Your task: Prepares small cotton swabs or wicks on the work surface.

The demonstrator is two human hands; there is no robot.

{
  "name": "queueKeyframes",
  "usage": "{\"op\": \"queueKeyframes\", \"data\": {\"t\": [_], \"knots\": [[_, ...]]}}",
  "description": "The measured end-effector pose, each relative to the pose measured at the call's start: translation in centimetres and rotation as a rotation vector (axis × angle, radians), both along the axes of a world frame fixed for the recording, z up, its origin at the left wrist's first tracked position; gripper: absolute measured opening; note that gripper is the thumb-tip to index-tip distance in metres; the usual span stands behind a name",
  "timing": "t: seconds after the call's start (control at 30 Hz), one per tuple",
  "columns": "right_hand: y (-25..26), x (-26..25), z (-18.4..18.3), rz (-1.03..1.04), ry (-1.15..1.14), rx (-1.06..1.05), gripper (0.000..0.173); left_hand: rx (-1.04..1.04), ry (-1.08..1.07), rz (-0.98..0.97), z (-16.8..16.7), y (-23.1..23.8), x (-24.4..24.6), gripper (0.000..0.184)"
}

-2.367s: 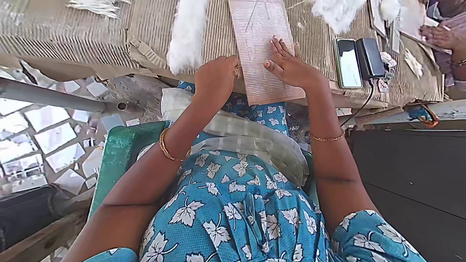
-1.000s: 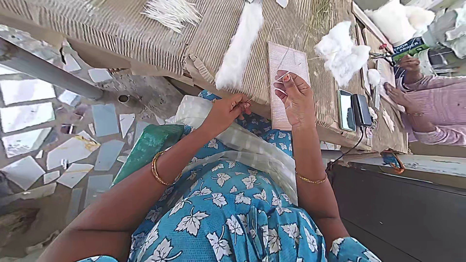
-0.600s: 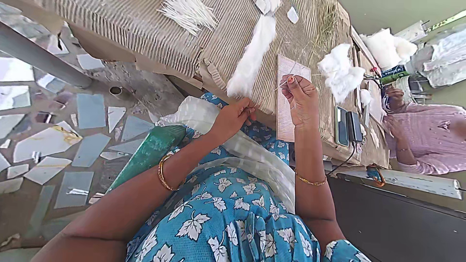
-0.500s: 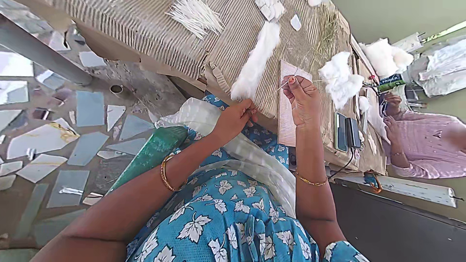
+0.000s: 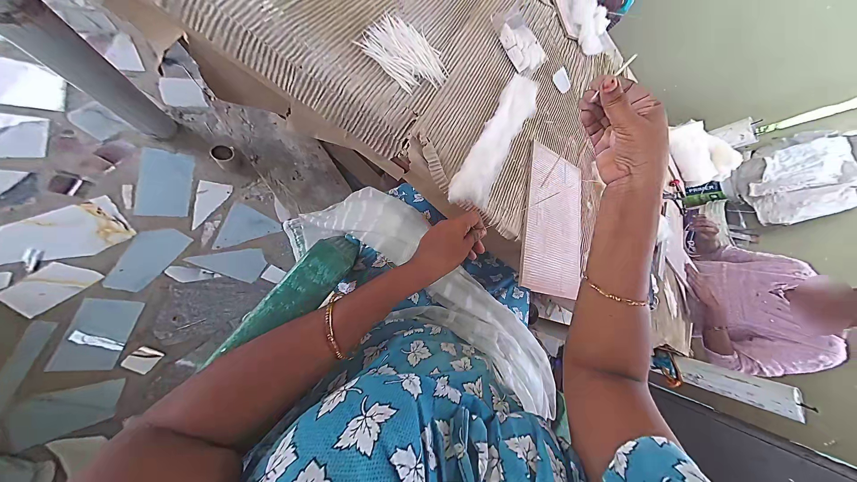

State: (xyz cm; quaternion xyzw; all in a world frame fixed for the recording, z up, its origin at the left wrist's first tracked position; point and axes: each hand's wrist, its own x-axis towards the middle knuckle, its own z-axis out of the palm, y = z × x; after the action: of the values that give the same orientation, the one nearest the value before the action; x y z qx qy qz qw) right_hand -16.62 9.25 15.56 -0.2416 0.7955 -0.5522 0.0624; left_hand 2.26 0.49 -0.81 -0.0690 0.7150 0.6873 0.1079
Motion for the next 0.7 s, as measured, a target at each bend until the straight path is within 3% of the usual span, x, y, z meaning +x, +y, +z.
{"op": "queueKeyframes", "data": {"t": [0.13, 0.33, 0.47, 0.7], "knots": [[-6.3, -0.7, -0.8, 0.136, 0.038, 0.279, 0.011, -0.009, -0.006, -0.094, 0.5, 0.0, 0.0, 0.026], [-16.4, -1.1, -4.6, 0.248, 0.243, 0.763, 0.019, -0.012, 0.037, -0.138, 0.7, -0.6, 0.2, 0.028], [-19.9, -0.7, -5.4, 0.299, 0.321, 1.020, 0.027, 0.017, 0.059, -0.140, 0.6, -0.8, 0.2, 0.028], [-16.1, -0.1, -1.4, 0.183, 0.419, 0.835, 0.029, 0.012, 0.145, -0.136, 0.8, -0.9, 0.0, 0.029]]}}
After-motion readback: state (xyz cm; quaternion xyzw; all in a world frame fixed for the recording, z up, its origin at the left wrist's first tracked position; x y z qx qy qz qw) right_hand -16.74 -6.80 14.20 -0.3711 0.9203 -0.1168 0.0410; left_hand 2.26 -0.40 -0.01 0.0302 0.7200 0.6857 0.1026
